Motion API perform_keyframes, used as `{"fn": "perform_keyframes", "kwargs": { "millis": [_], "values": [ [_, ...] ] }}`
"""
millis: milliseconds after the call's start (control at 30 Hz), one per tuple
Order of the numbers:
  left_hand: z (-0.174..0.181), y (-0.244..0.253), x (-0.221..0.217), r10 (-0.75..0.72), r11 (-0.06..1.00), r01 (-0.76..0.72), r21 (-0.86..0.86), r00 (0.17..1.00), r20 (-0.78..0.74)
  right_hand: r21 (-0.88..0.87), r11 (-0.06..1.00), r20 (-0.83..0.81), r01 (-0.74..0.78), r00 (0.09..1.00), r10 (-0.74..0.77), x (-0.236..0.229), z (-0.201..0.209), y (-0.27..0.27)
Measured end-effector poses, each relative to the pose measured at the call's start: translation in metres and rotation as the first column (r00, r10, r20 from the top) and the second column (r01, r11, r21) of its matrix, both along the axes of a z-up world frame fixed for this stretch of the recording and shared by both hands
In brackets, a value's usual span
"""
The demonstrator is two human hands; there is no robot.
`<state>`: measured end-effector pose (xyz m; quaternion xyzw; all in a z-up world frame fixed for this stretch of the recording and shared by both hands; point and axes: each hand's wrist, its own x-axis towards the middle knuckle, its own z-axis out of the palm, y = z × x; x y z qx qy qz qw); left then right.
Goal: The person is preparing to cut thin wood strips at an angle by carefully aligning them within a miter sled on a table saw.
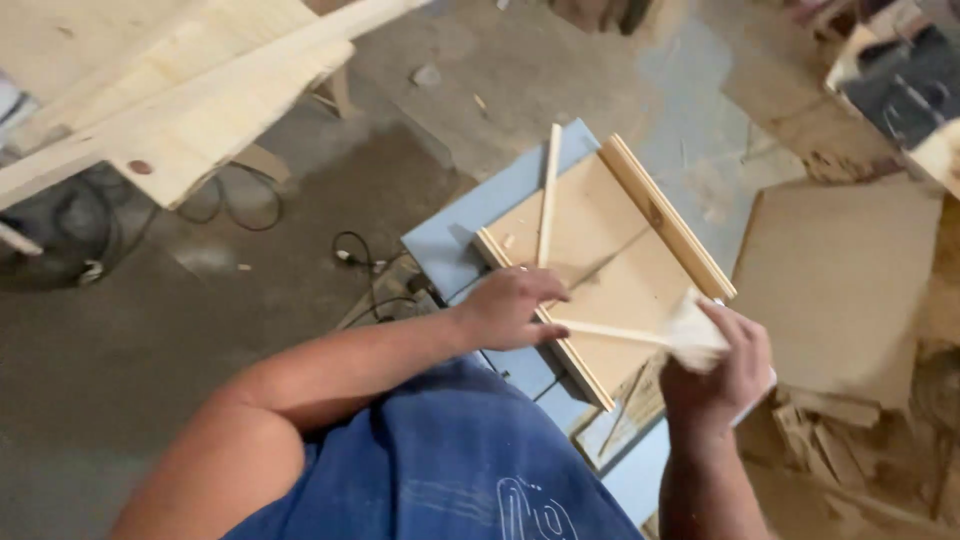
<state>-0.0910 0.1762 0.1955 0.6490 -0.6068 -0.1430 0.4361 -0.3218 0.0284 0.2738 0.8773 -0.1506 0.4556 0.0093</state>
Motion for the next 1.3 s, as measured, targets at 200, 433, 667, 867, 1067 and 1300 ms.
{"fn": "perform_keyframes", "kwargs": {
  "millis": [200, 433, 667, 867, 1067, 1300],
  "values": [
    [0.054, 0.015, 0.015, -0.011, 0.935, 0.051, -0.352, 0.993, 0.115, 0.502, 0.794, 0.559, -0.343, 0.829, 0.005, 0.068, 0.050, 0.047],
    [0.007, 0.092, 0.206, 0.452, 0.890, -0.410, -0.198, 0.849, 0.272, 0.864, 0.490, 0.090, -0.113, 0.993, 0.071, 0.158, 0.020, 0.097],
    [-0.067, 0.228, 0.470, 0.595, 0.434, -0.870, 0.234, 0.472, 0.650, 0.831, 0.445, -0.463, 0.334, 0.859, 0.220, 0.196, -0.087, 0.167],
    [-0.120, 0.302, 0.585, 0.682, 0.257, -0.869, 0.424, 0.474, 0.558, 0.773, 0.516, -0.538, 0.368, 0.812, 0.227, 0.241, -0.087, 0.192],
    [-0.162, 0.331, 0.606, 0.586, 0.335, -0.942, -0.029, 0.184, 0.789, 0.743, 0.634, -0.515, 0.215, 0.789, 0.335, 0.265, -0.083, 0.200],
    [-0.162, 0.320, 0.539, 0.398, 0.600, -0.788, 0.137, 0.442, 0.804, 0.773, 0.551, -0.529, 0.316, 0.800, 0.284, 0.269, -0.084, 0.207]
  ]
}}
